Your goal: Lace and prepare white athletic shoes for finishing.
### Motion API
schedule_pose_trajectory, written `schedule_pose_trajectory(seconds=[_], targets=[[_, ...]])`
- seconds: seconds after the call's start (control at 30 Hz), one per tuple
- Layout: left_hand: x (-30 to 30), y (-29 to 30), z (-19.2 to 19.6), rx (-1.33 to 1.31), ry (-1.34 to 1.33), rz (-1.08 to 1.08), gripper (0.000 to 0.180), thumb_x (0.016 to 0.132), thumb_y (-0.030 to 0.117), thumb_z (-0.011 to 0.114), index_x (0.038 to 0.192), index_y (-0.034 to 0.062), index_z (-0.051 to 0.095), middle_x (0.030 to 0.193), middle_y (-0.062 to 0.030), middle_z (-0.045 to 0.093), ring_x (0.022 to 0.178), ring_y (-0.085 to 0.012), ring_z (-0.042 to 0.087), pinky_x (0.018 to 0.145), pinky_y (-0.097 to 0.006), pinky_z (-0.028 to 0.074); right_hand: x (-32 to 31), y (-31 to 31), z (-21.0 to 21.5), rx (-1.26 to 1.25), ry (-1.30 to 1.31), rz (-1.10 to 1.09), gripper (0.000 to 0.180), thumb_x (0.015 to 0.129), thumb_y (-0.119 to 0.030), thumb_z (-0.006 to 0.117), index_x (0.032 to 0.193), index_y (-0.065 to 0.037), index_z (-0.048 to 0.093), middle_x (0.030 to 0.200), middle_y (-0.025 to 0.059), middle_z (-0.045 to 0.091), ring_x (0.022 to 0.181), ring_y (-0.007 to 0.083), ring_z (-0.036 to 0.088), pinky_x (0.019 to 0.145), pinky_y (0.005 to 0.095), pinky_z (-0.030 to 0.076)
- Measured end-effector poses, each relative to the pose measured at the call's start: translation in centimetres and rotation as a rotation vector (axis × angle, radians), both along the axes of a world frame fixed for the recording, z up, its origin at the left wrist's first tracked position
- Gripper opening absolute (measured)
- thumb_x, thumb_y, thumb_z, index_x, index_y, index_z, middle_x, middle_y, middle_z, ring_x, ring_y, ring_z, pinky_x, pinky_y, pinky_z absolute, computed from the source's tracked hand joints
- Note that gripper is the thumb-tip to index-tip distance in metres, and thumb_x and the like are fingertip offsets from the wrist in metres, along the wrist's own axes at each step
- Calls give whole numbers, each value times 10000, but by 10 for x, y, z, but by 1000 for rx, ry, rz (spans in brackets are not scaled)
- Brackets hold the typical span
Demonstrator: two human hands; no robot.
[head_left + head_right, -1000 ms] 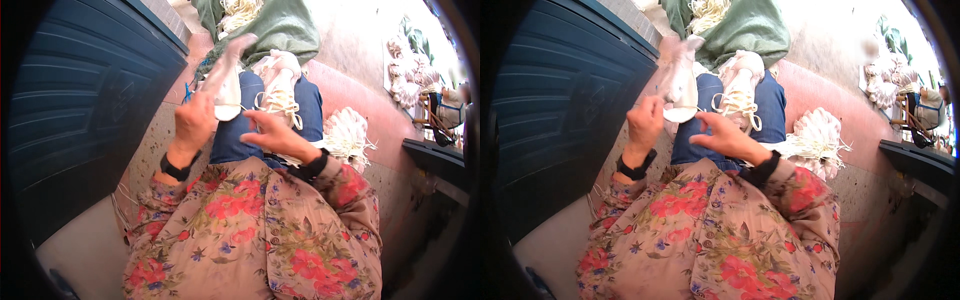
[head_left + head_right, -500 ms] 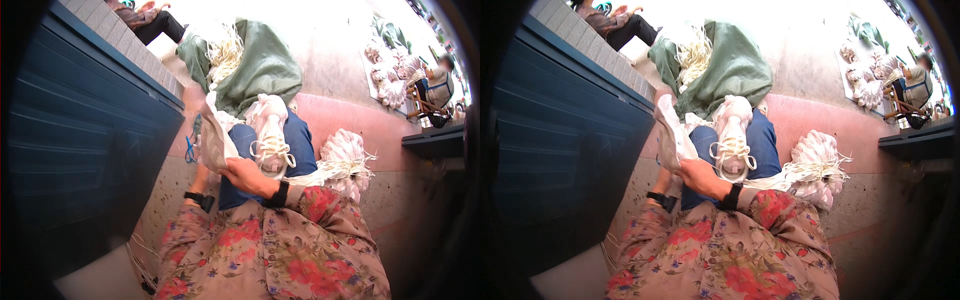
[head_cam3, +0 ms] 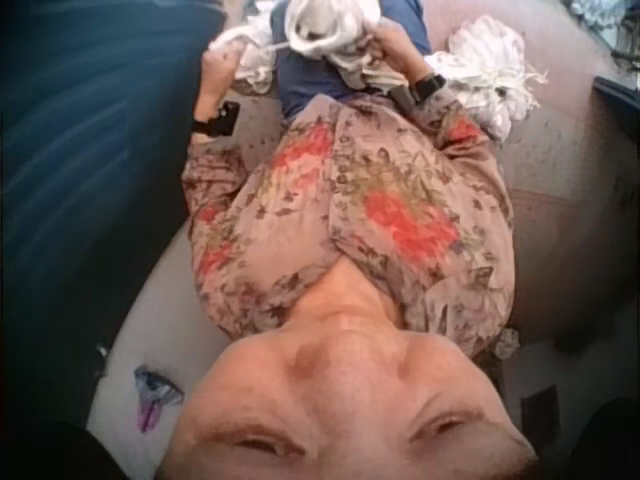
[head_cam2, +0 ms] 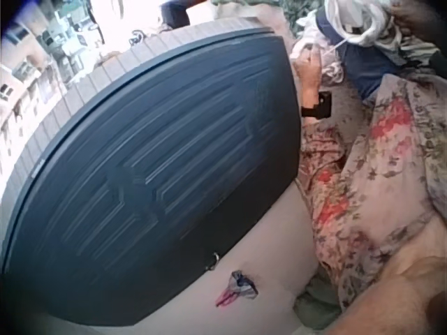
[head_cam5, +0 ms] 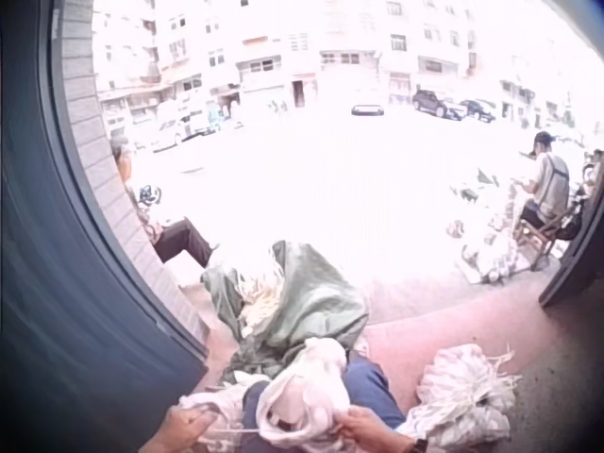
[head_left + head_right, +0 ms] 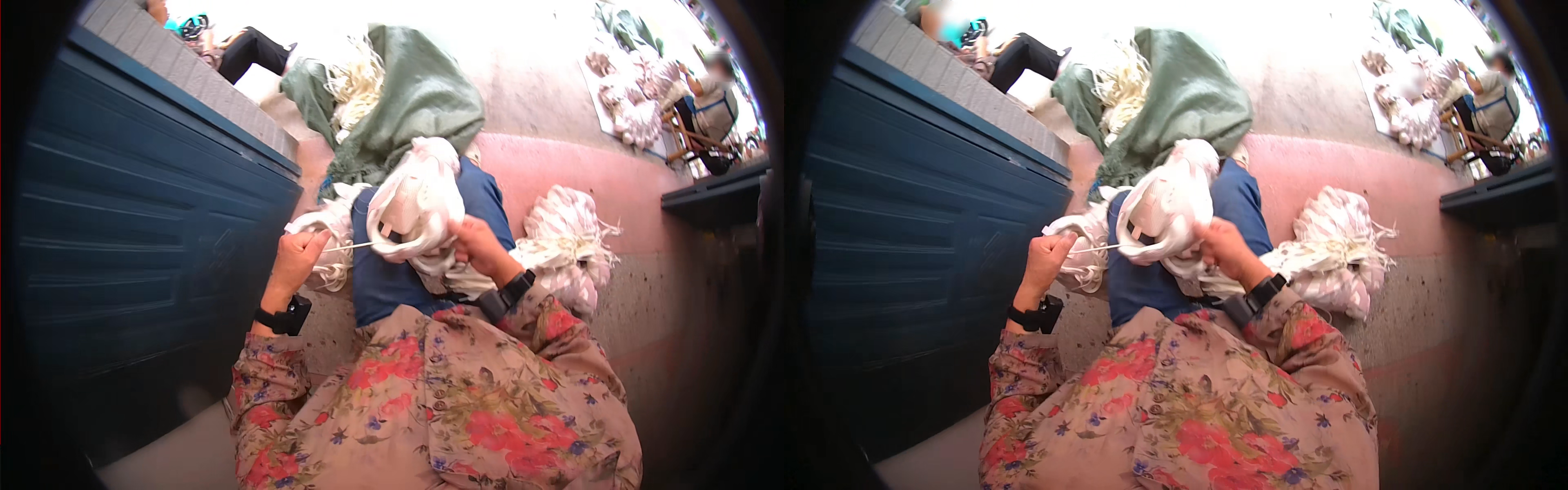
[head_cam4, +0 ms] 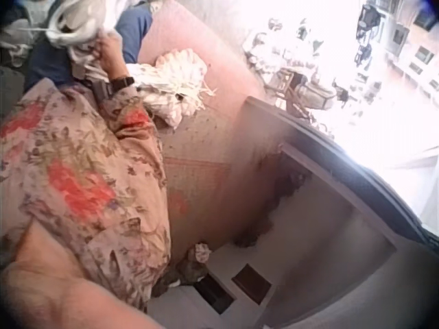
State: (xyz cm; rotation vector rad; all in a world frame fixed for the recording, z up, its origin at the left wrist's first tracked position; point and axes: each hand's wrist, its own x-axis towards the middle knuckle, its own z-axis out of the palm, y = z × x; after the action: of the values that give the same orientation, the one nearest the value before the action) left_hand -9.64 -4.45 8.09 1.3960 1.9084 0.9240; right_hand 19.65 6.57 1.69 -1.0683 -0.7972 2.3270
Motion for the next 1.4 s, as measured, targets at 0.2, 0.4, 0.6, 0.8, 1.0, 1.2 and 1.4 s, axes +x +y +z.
schedule_pose_trajectory(seconds=[0.2,0.4,0.6,0.8,1.0,1.2,1.4], targets=[[83,24,-7,126,94,-379,357,660,95,673,980,23,533,903,-97,525,724,-192,510,664,-294,422,42,27,-19,-92,63,-283,163,877,-229,463,861,-78,523,581,-61,432,397,16,280,341,174,225],[117,32,-24,113,141,-444,389,635,88,665,1000,119,537,1002,-67,502,859,-286,533,702,-342,448,24,17,-15,-40,126,-292,158,868,-210,485,899,-58,513,592,-63,431,402,10,288,342,165,249],[108,42,-39,231,311,-493,166,692,68,570,856,83,547,847,-69,567,768,-301,528,651,-369,429,31,-3,13,32,-198,-294,89,832,-158,502,834,-77,541,582,-63,423,400,21,303,329,201,331],[103,49,-20,186,170,-376,152,727,20,556,877,26,578,808,-118,586,785,-296,537,684,-334,415,15,-54,-40,-663,-124,-104,177,872,-175,377,930,-49,487,796,60,488,592,153,432,549,312,443],[94,18,-4,62,244,-686,173,690,41,577,861,54,556,791,-104,556,732,-304,505,653,-367,394,-3,-42,-67,-648,35,-423,177,864,-160,366,913,-54,498,786,54,539,492,114,360,478,260,369],[102,40,-21,130,340,-570,214,666,38,611,862,54,527,906,-96,519,769,-306,514,664,-371,418,-15,-11,-43,-425,213,-367,139,825,-184,498,856,-55,541,686,-27,514,349,57,239,408,236,317],[106,55,-27,195,251,-313,283,679,15,608,940,28,499,910,-140,547,833,-320,536,699,-364,432,-14,26,-46,-371,-257,-482,73,807,-108,493,863,-88,536,614,-23,421,426,66,333,424,246,376]])
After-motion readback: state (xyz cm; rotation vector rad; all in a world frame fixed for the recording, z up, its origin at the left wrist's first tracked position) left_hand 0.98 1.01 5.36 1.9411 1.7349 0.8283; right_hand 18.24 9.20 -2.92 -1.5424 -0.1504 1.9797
